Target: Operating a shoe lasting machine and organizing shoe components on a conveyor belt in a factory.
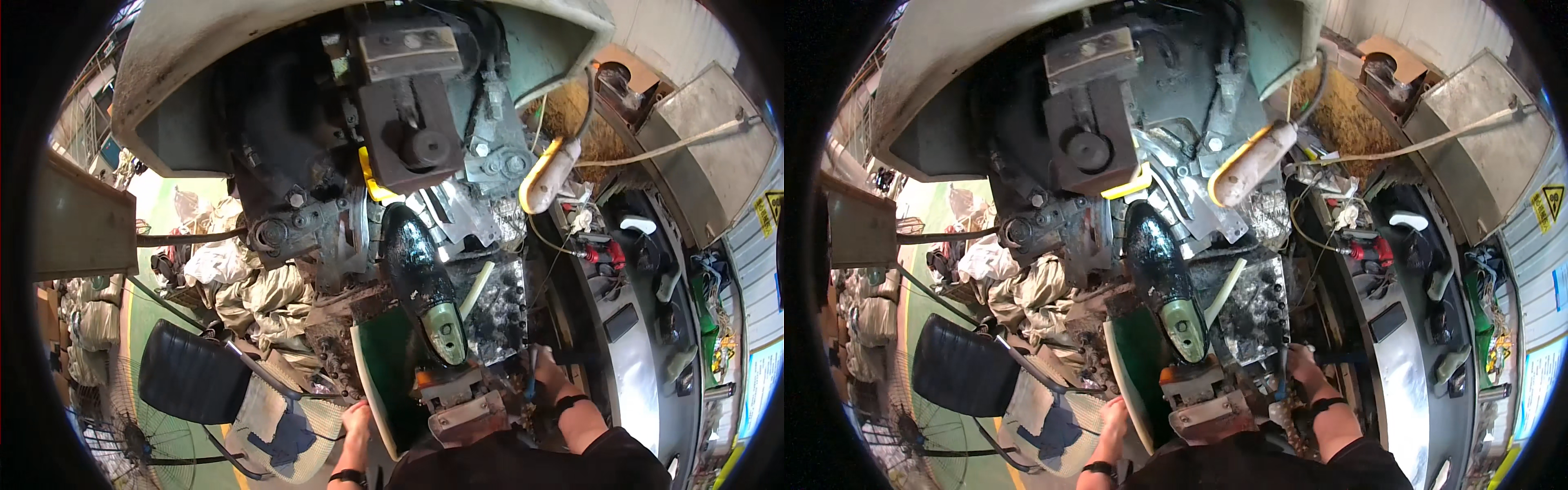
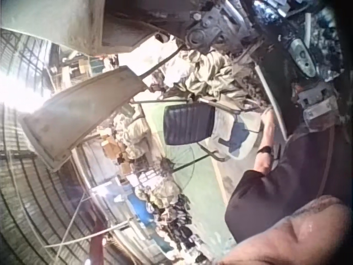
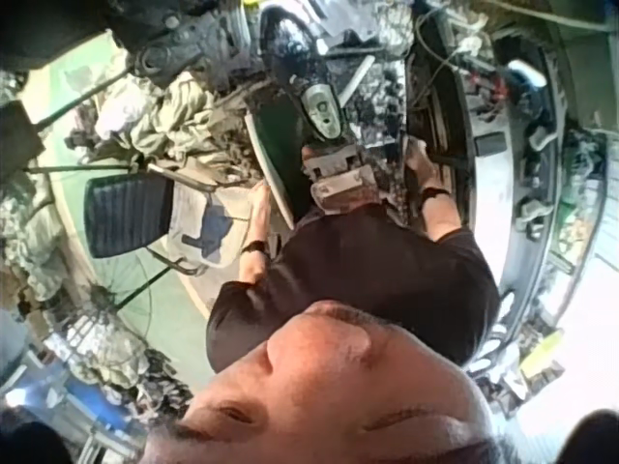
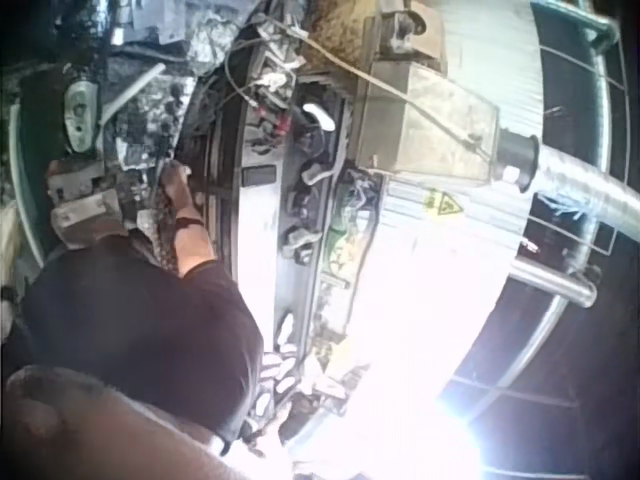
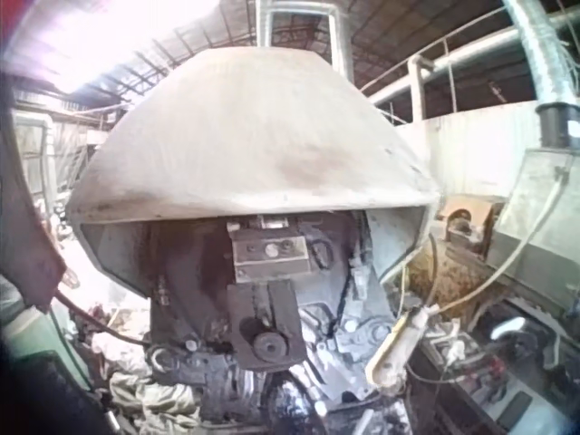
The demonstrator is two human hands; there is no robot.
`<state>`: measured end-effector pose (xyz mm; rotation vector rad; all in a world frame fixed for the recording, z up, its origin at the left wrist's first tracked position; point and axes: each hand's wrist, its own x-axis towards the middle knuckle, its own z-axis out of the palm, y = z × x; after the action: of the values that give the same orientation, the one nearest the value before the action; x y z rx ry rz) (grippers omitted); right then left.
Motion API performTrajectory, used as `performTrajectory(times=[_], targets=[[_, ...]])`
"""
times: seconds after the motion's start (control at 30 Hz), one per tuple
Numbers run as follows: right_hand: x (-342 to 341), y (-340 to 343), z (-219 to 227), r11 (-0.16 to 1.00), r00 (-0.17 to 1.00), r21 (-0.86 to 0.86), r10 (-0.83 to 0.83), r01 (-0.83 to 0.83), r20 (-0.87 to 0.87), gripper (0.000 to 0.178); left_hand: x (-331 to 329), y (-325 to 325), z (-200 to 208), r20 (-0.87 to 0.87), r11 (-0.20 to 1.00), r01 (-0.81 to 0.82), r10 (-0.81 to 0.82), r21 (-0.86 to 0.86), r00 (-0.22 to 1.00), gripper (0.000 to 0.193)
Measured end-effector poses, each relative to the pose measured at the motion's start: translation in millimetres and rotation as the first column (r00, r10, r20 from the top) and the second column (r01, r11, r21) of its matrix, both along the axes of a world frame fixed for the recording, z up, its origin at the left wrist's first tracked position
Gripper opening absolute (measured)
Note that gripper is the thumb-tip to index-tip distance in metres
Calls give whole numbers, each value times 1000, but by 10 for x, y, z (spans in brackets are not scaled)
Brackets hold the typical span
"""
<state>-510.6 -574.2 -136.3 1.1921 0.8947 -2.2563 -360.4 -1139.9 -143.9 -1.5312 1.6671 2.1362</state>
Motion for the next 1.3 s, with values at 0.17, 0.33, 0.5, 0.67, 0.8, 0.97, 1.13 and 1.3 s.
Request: performTrajectory(times=[0.17, 0.33, 0.5, 0.67, 0.8, 0.97, 1.13, 1.3], targets=[[104, -158, 665, 296, 567, 886, 823, -357, -47, 31, -298, 111, 831, 277, 679, 441, -343, -587, 897, 26], [89, 620, 430, 993, 939, 88, -47, 81, -341, 43, -1042, 1000, 2348, -77, 118, 47, -855, -992, 512, 34], [-455, -248, 1360, 824, 985, 559, 158, -92, -71, 50, -1102, 1607, 781, -459, 768, 638, -584, -47, 670, 68], [-393, -412, 2004, 834, 950, 552, 188, -20, -250, 70, -1216, 2074, 999, -142, 879, 387, -436, -277, 889, 66], [-401, -507, 2263, 836, 934, 548, 197, 0, -299, 66, -996, 1731, 1273, 77, 776, 429, -446, -463, 891, 64], [-518, -657, 2535, 817, 790, 552, 224, 167, -570, 59, -519, 1339, 2188, -59, 352, 576, -884, -738, 464, 45], [-160, -1202, 3507, 785, 446, 599, 484, 158, -753, 60, -3, 393, 3525, -300, 509, 211, -741, -835, 601, 70], [347, -1791, 4054, 774, 230, 289, 483, -564, -845, 78, -65, 132, 4308, -881, 992, -77, -53, -101, 470, 76]])
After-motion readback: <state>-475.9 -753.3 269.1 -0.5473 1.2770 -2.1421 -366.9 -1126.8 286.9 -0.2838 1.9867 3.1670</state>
